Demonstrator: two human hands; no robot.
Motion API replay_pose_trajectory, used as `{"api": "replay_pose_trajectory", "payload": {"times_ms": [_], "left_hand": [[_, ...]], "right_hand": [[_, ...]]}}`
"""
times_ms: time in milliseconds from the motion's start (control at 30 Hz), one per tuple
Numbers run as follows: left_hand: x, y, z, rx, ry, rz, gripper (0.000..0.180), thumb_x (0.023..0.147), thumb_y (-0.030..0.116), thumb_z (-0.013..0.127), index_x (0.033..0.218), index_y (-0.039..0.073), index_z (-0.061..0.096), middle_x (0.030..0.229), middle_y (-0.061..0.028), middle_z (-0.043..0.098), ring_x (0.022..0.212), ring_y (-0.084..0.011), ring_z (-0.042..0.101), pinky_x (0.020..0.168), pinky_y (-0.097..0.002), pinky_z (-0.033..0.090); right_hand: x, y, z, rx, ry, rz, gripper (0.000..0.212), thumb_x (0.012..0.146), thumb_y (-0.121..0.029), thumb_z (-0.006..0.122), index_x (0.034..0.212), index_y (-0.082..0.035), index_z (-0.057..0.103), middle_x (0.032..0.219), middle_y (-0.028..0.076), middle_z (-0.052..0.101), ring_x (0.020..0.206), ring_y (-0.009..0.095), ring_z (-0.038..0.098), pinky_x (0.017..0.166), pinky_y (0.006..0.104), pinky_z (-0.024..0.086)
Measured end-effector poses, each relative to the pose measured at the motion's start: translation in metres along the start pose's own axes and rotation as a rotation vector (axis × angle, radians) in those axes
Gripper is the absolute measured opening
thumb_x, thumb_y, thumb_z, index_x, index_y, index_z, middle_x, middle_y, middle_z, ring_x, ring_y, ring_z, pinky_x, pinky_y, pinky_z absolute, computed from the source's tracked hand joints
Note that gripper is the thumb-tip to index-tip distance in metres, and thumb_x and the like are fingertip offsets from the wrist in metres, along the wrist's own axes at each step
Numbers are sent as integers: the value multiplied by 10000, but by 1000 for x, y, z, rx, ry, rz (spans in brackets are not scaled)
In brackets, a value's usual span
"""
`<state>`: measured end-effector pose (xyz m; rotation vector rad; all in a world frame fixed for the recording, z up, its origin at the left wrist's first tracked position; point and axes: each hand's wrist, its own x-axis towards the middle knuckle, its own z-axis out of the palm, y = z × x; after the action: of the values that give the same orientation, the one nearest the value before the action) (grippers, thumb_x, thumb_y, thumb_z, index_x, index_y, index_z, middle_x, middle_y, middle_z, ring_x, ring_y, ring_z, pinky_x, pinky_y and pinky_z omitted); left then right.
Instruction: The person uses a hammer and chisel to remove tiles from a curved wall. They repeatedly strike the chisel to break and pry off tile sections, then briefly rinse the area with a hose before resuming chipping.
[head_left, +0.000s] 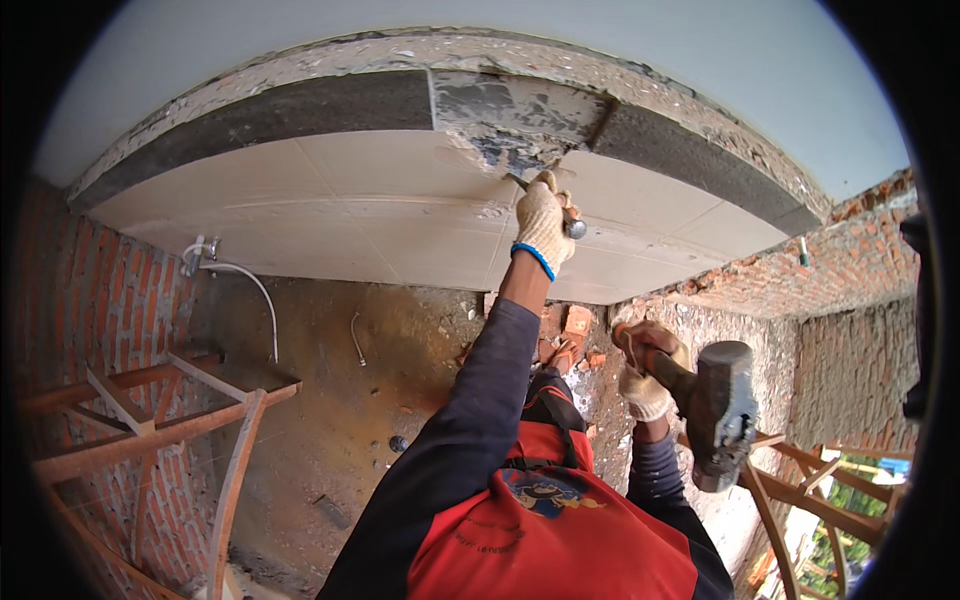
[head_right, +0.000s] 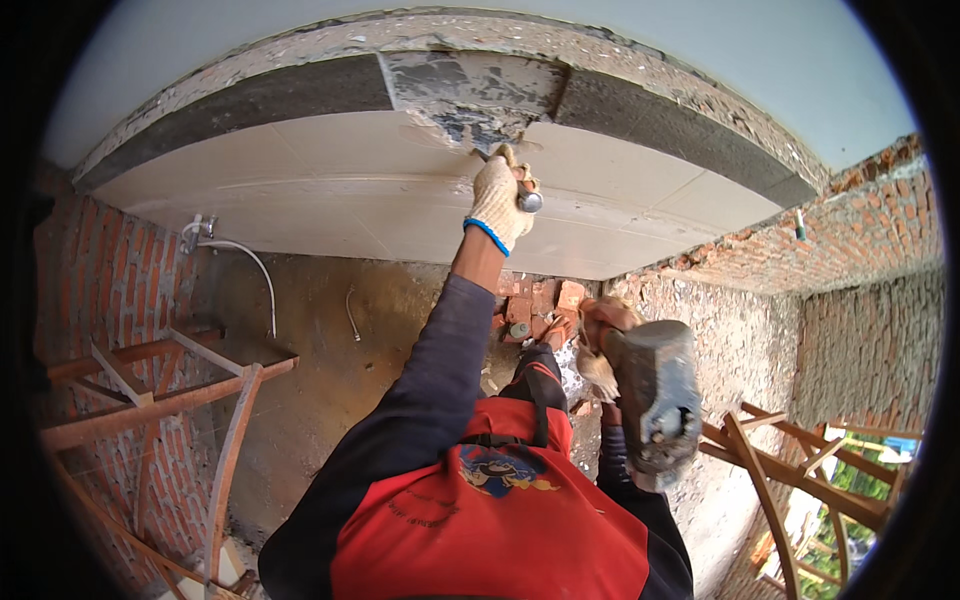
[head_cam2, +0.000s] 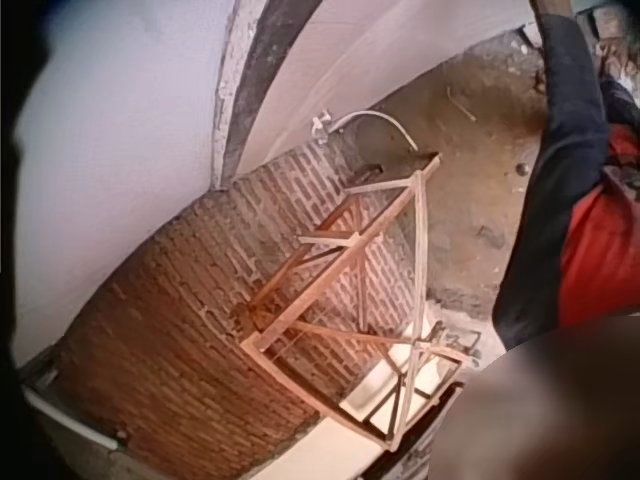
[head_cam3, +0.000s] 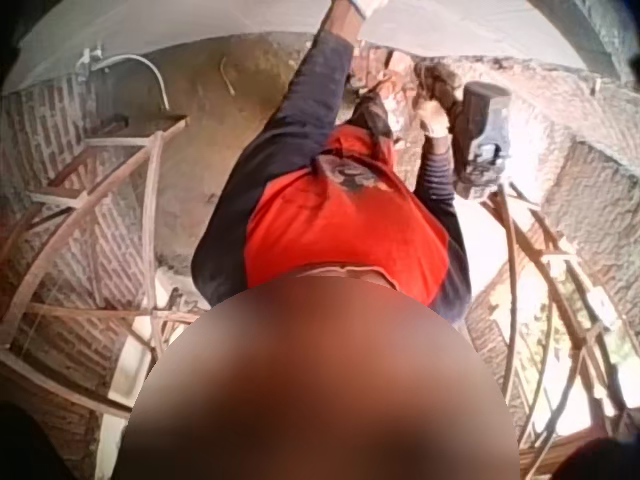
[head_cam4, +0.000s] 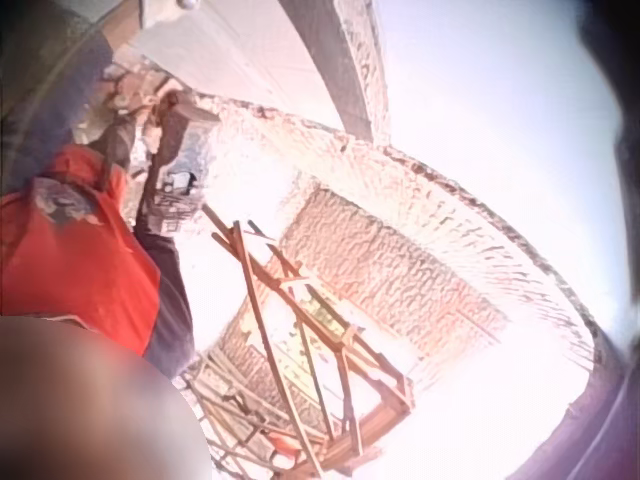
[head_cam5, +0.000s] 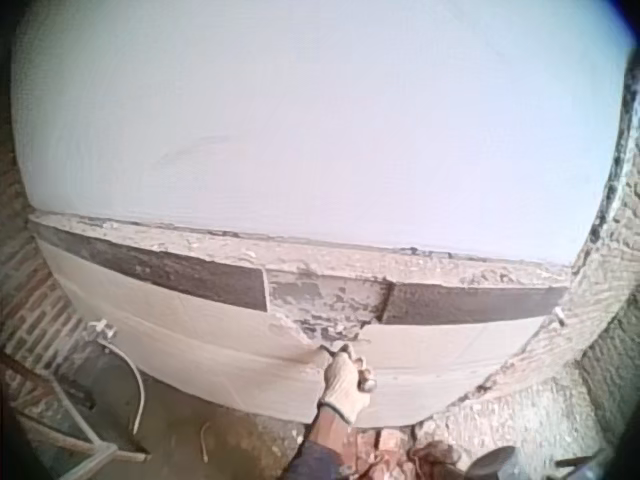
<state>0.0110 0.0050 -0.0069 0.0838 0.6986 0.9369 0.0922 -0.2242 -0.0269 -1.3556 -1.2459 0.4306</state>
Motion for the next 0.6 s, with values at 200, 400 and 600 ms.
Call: {"api": "replay_pose_trajectory", "payload": {"times_ms": [200,400,600], "left_hand": [[11,0,-12,102,-105,21,193,789,-30,391,731,153,372,611,-28,400,446,-148,379,423,-297,353],[17,11,-22,-23,-151,-71,314,944,255,388,642,167,394,517,26,356,421,-113,334,366,-264,272],[8,43,-49,-314,-545,-406,342,907,337,473,663,99,456,526,-1,382,425,-114,345,379,-265,287]], "right_hand": [[7,7,35,-166,-159,309,173,663,32,514,816,4,588,620,89,561,558,168,530,560,293,446],[-19,-14,12,105,-113,311,300,781,-152,482,1031,-3,555,910,132,609,783,174,575,686,295,471],[-75,15,-29,-396,-64,20,211,727,-115,597,904,0,594,775,90,642,673,181,616,605,322,480]]}}
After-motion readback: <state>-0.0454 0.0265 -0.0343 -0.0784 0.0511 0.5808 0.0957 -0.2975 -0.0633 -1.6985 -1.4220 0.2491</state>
